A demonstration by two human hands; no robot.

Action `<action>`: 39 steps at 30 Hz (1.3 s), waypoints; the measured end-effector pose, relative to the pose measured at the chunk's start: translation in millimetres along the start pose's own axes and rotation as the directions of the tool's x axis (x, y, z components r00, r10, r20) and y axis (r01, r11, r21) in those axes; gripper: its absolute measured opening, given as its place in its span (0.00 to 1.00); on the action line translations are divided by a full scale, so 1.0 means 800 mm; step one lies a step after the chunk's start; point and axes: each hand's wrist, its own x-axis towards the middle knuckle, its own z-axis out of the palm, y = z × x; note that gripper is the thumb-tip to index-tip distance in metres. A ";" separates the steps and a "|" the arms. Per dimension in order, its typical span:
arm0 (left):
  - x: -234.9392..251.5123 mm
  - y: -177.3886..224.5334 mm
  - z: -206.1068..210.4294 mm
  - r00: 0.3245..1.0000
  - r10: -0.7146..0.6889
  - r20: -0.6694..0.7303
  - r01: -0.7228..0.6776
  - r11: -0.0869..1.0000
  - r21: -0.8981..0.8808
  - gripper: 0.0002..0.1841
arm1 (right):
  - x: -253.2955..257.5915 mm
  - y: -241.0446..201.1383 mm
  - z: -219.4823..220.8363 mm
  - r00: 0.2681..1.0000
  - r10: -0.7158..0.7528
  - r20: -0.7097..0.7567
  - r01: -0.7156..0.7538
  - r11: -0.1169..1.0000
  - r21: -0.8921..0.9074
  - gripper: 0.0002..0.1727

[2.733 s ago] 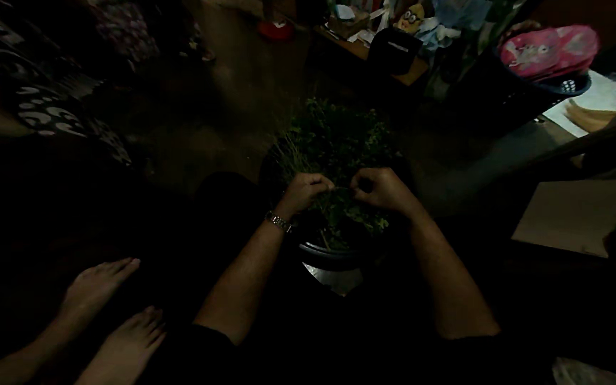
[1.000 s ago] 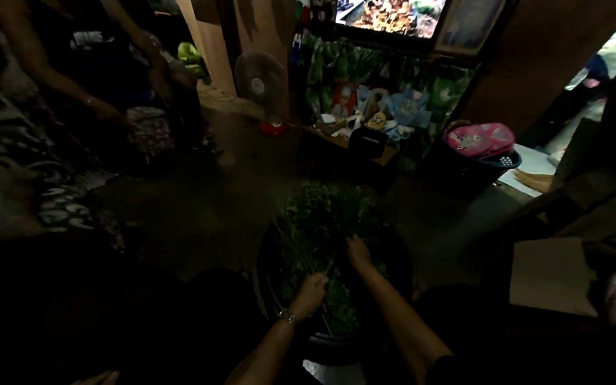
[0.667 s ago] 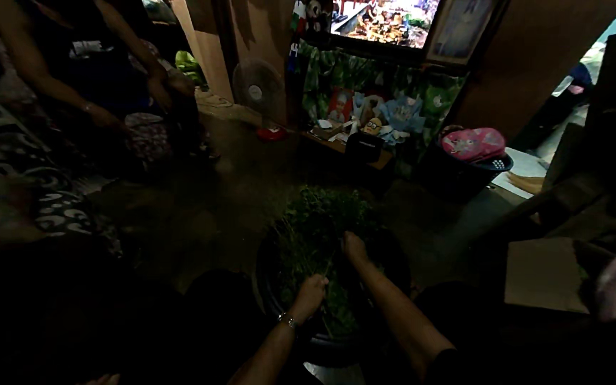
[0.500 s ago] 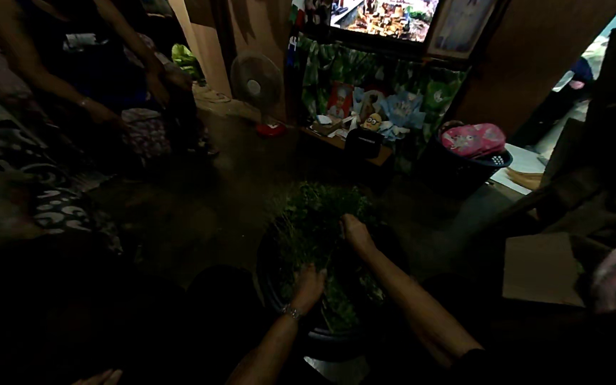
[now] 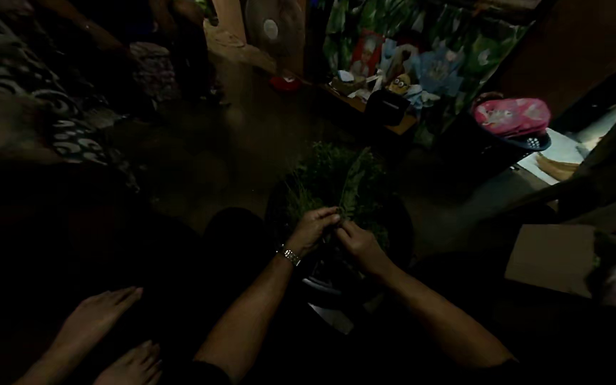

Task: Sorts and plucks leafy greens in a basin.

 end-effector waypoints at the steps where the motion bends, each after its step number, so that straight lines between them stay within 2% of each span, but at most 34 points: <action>1: 0.002 -0.002 0.000 1.000 -0.004 -0.002 0.004 1.000 -0.010 0.16 | -0.001 0.003 0.003 1.000 0.007 -0.004 -0.007 1.000 0.017 0.08; 4: 0.004 -0.009 0.000 1.000 -0.014 0.006 0.015 0.999 -0.048 0.17 | -0.004 0.010 0.011 0.998 0.011 -0.057 -0.008 0.999 0.051 0.07; 6: 0.004 -0.009 0.000 1.000 -0.016 0.006 0.016 0.999 -0.040 0.16 | -0.003 0.011 0.010 0.997 0.048 -0.052 -0.042 0.992 0.119 0.11; 9: 0.000 -0.005 0.002 0.999 -0.033 -0.036 0.031 0.998 -0.058 0.14 | -0.002 0.008 0.005 0.971 0.235 -0.033 -0.212 0.923 0.320 0.18; 11: -0.002 0.001 0.003 0.996 -0.069 -0.054 0.062 0.989 -0.131 0.13 | 0.006 0.004 -0.006 0.882 0.470 0.023 -0.431 0.789 0.437 0.16; 13: -0.004 0.007 0.005 0.992 -0.107 -0.072 0.093 0.981 -0.172 0.13 | 0.016 0.005 -0.022 0.718 0.673 0.176 -0.650 0.558 0.516 0.17; 14: -0.005 0.008 0.005 0.991 -0.117 -0.071 0.103 0.979 -0.174 0.13 | 0.020 0.010 -0.026 0.645 0.723 0.246 -0.707 0.443 0.552 0.18; 15: -0.006 0.008 0.005 0.990 -0.125 -0.068 0.112 0.979 -0.172 0.13 | 0.022 0.014 -0.028 0.588 0.747 0.311 -0.738 0.338 0.584 0.21; 17: -0.005 0.006 0.007 0.988 -0.138 -0.063 0.125 0.976 -0.181 0.10 | 0.025 0.021 -0.030 0.525 0.744 0.414 -0.756 0.184 0.628 0.25; 19: -0.003 0.001 0.009 0.988 -0.147 -0.045 0.137 0.975 -0.174 0.06 | 0.024 0.023 -0.029 0.532 0.706 0.467 -0.732 0.106 0.673 0.23; 22: -0.002 -0.002 0.011 0.988 -0.155 -0.011 0.152 0.978 -0.145 0.05 | 0.024 0.022 -0.025 0.584 0.670 0.458 -0.673 0.083 0.735 0.16; 27: -0.002 -0.004 0.013 0.986 -0.161 0.053 0.161 0.987 0.007 0.07 | 0.027 0.022 -0.032 0.524 0.762 0.381 -0.647 0.065 0.760 0.10; 31: -0.004 0.000 0.015 0.983 -0.172 0.059 0.162 0.977 0.141 0.07 | 0.026 0.025 -0.036 0.545 0.773 0.326 -0.655 0.150 0.741 0.09; 34: -0.002 -0.005 0.013 0.987 -0.158 0.032 0.154 0.984 0.090 0.07 | 0.026 0.025 -0.037 0.554 0.762 0.336 -0.673 0.172 0.719 0.12; 39: -0.001 -0.007 0.009 0.993 -0.120 -0.007 0.119 0.991 -0.061 0.07 | 0.024 0.027 -0.039 0.576 0.733 0.361 -0.655 0.150 0.741 0.09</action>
